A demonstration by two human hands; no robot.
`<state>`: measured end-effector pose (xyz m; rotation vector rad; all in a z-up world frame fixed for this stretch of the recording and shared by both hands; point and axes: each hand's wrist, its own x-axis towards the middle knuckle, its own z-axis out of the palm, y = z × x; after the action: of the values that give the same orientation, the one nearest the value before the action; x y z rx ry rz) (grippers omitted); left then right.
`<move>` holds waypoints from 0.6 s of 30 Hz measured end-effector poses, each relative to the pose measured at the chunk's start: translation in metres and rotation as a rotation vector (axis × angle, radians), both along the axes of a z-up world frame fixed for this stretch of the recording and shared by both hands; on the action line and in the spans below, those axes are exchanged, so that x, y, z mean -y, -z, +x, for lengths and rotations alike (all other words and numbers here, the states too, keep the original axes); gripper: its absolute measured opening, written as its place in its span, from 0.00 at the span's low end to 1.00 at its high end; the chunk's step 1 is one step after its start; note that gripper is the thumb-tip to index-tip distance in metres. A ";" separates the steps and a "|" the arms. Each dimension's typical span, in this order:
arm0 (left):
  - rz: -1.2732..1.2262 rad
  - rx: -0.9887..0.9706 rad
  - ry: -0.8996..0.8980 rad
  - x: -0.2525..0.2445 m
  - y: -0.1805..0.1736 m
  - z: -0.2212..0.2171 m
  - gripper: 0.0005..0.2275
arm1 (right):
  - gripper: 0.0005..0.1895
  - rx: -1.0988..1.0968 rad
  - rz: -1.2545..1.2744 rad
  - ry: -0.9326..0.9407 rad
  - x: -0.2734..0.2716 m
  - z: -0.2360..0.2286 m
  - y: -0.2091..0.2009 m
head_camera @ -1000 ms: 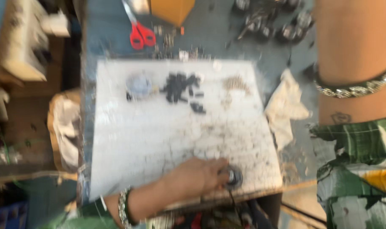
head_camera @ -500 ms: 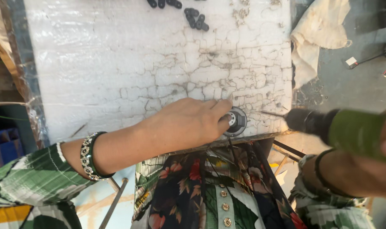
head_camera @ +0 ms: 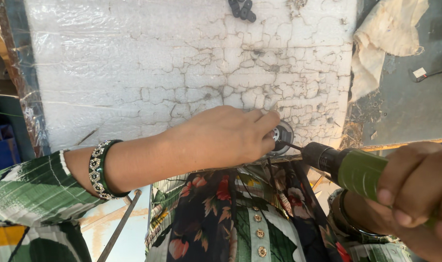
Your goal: The person uses a green power drill to drive screws into a small black cylindrical component on a white work surface. They then handle a black spiky object, attaching it to the cylinder and securing it with the drill. Finally, they insert a white plastic piece into the assembly and apply a white substance from a small tube.
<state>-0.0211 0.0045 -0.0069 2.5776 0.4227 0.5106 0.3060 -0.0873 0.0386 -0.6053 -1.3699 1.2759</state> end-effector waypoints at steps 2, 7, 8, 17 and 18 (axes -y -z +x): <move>0.012 -0.018 0.010 0.000 0.001 0.000 0.06 | 0.09 -0.009 0.004 0.007 0.000 0.000 0.002; 0.013 -0.041 0.026 -0.001 0.001 0.003 0.06 | 0.10 0.012 -0.004 -0.046 -0.003 -0.002 -0.001; 0.009 -0.047 0.028 -0.001 0.001 0.002 0.06 | 0.10 0.030 -0.003 -0.045 -0.003 -0.002 -0.003; -0.002 -0.042 0.016 0.000 0.001 0.004 0.06 | 0.06 0.131 0.032 0.065 -0.007 -0.009 -0.006; 0.002 -0.037 0.012 0.000 0.001 0.004 0.06 | 0.05 0.123 0.053 0.075 -0.008 -0.009 -0.005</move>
<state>-0.0174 0.0040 -0.0079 2.5938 0.4195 0.4600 0.2965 -0.0793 0.0435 -0.7018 -1.4634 1.1547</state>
